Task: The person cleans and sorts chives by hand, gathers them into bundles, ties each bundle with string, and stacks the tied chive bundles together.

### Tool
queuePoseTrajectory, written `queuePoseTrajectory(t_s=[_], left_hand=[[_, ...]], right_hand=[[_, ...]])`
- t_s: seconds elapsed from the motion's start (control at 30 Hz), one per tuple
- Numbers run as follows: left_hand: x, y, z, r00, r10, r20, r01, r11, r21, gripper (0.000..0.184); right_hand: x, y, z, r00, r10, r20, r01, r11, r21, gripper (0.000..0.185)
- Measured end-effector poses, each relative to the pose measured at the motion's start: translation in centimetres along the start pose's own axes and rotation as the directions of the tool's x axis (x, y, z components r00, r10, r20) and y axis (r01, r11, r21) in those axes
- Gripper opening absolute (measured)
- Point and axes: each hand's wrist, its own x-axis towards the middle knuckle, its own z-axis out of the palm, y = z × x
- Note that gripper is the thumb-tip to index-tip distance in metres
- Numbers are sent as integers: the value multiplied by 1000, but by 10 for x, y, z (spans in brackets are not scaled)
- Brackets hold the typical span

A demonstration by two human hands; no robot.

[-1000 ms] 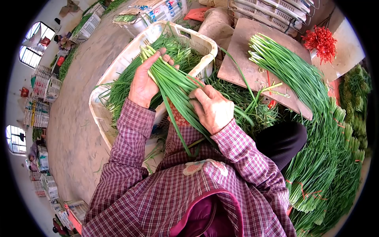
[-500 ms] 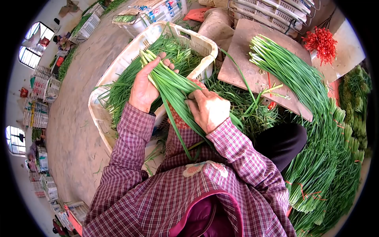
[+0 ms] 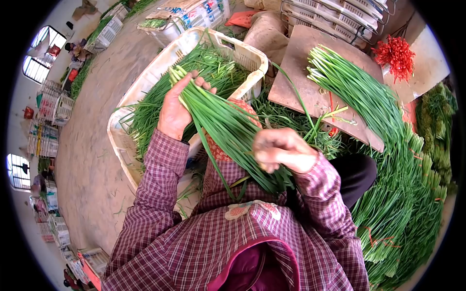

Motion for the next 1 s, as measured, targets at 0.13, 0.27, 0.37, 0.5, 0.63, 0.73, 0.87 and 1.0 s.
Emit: queuePoseTrajectory(t_s=[0.13,0.27,0.37,0.5,0.63,0.73,0.87,1.0], left_hand=[[2,31,11,971,194,141,-195,981,-2,13],[7,85,34,909,364,200,-367,930,-27,14],[7,107,62,871,401,284,-373,916,-147,12],[17,133,73,830,383,406,-337,924,-183,14],[20,143,93,805,384,453,-280,918,-280,18],[25,149,105,737,391,551,-354,918,-179,20],[26,137,138,686,369,627,-471,882,-4,20],[16,97,188,635,332,697,-593,789,164,20]], right_hand=[[-50,-1,-27,992,-57,-114,62,997,36,17],[-68,16,-49,877,-200,-436,-165,728,-666,23],[-69,20,-57,741,-356,-570,-343,528,-777,18],[-62,5,-44,687,-447,-572,-227,616,-754,10],[-56,-16,-37,636,-568,-523,-133,586,-799,10],[-52,-39,-33,618,-608,-499,-149,533,-833,16],[-11,-69,-25,431,-865,-258,31,300,-953,74],[40,-100,-3,474,-864,-168,145,265,-953,115]])
